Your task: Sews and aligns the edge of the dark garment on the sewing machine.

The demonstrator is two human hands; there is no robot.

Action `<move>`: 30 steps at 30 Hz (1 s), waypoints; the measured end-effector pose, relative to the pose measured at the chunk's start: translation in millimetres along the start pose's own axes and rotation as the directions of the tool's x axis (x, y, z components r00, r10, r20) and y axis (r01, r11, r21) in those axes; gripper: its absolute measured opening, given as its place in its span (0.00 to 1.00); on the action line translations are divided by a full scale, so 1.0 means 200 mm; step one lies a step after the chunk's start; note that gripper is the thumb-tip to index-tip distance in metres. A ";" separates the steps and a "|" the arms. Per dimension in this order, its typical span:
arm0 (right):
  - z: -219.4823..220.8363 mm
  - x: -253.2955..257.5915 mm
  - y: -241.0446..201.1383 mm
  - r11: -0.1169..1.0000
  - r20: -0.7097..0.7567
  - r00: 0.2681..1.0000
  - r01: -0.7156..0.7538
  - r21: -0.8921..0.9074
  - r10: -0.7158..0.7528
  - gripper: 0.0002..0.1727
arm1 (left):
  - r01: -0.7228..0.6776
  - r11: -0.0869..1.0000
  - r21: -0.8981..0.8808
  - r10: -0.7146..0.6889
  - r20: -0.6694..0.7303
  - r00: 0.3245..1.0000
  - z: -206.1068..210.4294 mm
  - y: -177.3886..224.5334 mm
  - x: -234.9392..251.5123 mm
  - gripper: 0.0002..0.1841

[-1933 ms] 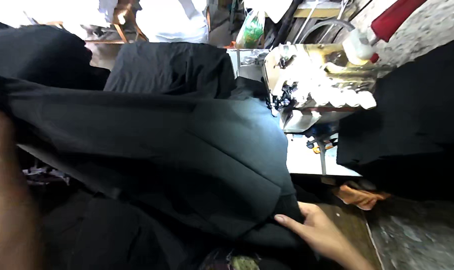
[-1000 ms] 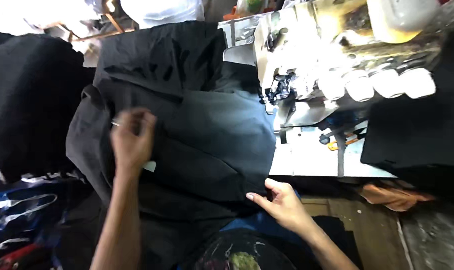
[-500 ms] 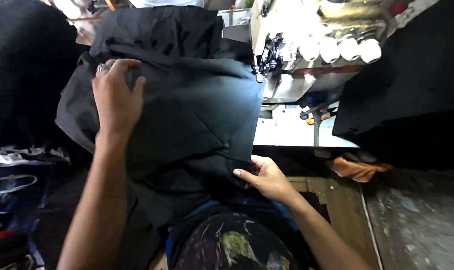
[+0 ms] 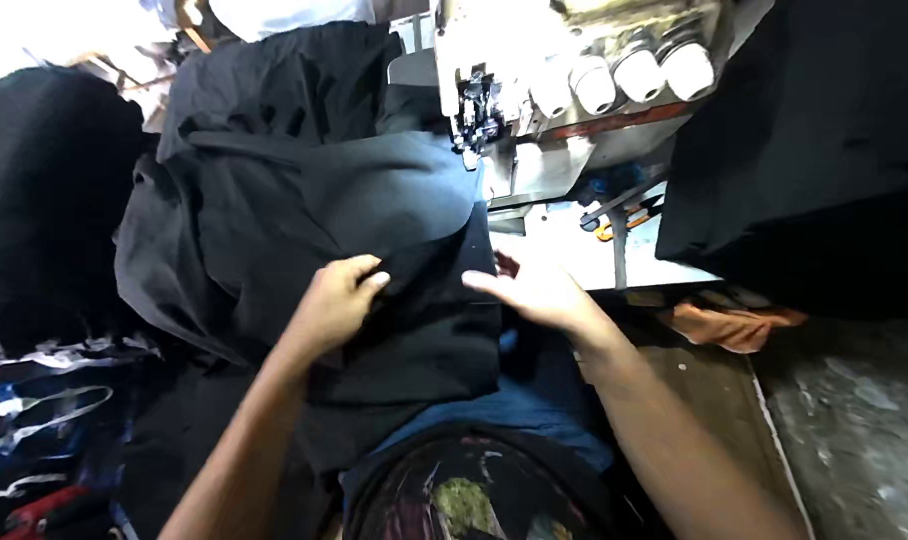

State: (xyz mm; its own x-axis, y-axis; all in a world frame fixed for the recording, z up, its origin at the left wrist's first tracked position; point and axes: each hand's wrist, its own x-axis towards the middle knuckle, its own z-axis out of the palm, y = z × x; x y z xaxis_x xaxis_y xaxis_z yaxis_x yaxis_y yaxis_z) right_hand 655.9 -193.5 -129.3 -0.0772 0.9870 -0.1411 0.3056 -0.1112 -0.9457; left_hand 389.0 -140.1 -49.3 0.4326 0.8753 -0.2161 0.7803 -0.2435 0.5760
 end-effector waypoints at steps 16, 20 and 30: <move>0.06 -0.06 -0.10 0.994 -0.327 0.940 0.079 -0.076 -0.099 0.08 | -0.443 0.891 0.101 0.454 -0.204 0.867 0.20 0.32 -0.19 0.11; 0.08 -0.08 -0.08 0.992 -0.334 0.934 0.129 -0.015 -0.126 0.09 | -0.381 0.916 0.127 0.400 -0.200 0.894 0.33 0.27 -0.17 0.12; 0.02 0.04 -0.11 0.984 -0.378 0.908 0.165 -0.074 -0.181 0.09 | -0.341 0.878 0.335 0.424 -0.218 0.879 0.20 0.33 0.13 0.13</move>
State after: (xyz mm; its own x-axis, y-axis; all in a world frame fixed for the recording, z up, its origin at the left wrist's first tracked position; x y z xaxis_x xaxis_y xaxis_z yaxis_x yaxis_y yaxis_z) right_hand 644.2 -183.0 -112.1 0.2330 0.9603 0.1532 0.3579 0.0618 -0.9317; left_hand 470.6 -150.1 -48.3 0.6130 0.7571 0.2260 0.6894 -0.6523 0.3150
